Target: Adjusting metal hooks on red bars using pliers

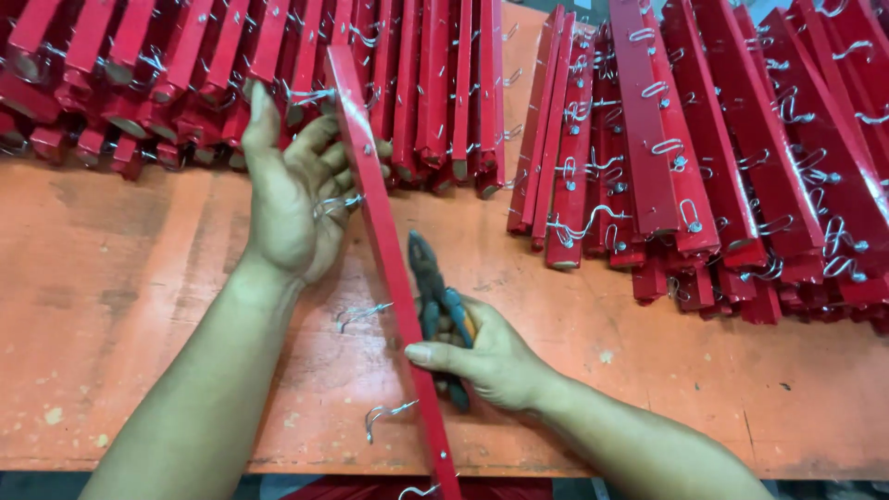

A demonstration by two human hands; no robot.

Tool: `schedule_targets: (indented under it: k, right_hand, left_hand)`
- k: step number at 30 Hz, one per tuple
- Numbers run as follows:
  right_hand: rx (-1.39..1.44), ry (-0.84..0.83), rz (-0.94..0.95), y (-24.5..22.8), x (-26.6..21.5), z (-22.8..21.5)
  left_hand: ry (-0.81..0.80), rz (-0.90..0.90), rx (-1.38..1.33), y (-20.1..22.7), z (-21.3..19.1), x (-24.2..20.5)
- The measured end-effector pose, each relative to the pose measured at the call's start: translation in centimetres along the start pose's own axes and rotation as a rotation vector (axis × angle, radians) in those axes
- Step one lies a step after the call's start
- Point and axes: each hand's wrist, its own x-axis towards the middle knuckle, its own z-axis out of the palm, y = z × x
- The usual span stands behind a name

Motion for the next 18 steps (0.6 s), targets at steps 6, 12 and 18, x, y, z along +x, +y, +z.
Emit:
schedule_targets:
  k: [6,12,18]
  right_hand:
    - [-0.196,0.069,-0.191,-3.4,2.1,-1.2]
    - [-0.085,0.014,-0.22,-3.2,3.0,-0.6]
    - [-0.058,0.001,-0.166,-2.8,3.5,-0.4]
  left_hand:
    - [-0.256,-0.029,0.012,-2.8,-1.6,-0.5]
    - [-0.311,-0.092,-0.094,-1.5,0.0,-1.8]
    - [-0.306,-0.084,-0.067,-2.4,-1.1,-1.3]
